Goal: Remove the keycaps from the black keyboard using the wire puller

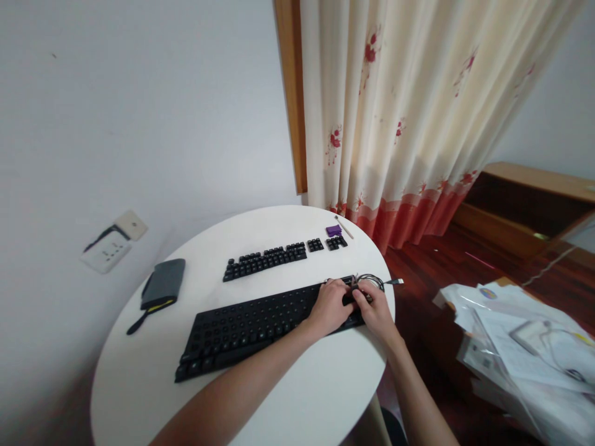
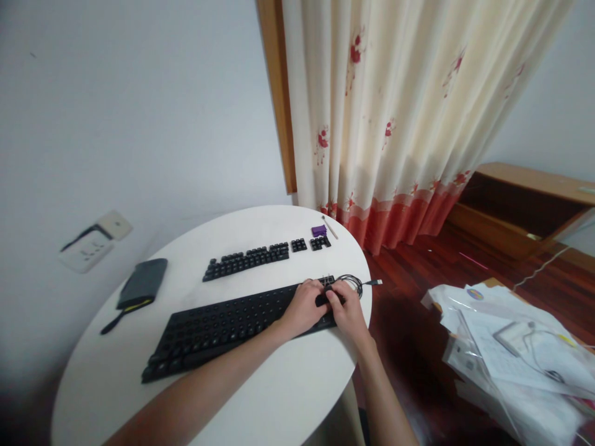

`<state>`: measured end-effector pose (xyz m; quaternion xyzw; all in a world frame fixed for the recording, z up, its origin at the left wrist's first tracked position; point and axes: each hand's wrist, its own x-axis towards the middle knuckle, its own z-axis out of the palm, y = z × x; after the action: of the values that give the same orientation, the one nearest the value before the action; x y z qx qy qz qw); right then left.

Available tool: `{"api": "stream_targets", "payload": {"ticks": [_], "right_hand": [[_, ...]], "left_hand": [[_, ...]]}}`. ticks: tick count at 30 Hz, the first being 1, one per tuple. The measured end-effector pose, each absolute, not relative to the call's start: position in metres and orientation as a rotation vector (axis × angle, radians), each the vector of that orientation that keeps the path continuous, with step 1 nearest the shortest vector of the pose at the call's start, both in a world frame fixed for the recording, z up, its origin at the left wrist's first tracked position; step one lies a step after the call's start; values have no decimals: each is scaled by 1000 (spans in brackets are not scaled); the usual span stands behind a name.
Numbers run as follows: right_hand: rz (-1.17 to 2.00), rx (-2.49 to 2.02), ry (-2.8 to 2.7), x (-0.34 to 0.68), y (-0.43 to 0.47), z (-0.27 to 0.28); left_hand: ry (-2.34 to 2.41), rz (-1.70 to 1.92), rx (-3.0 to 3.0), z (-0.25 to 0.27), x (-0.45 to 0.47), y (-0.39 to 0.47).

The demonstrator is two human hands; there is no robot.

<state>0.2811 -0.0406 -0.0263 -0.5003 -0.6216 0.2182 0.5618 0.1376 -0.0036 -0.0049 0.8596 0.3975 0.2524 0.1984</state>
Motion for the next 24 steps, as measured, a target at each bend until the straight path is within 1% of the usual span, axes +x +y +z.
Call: {"api": "stream_targets", "payload": {"ticks": [14,20,24], "right_hand": [[462,-1395,-1219,280,-38,-29],[482,-1338,-1208,279,-39,-29],[427,-1347,-1217,278,-41,-31]], "left_hand": [[1088,722,2391,-5,137,-5],[1043,782,2366,-4,137,-7],[981,866,2353,1,136,-10]]}}
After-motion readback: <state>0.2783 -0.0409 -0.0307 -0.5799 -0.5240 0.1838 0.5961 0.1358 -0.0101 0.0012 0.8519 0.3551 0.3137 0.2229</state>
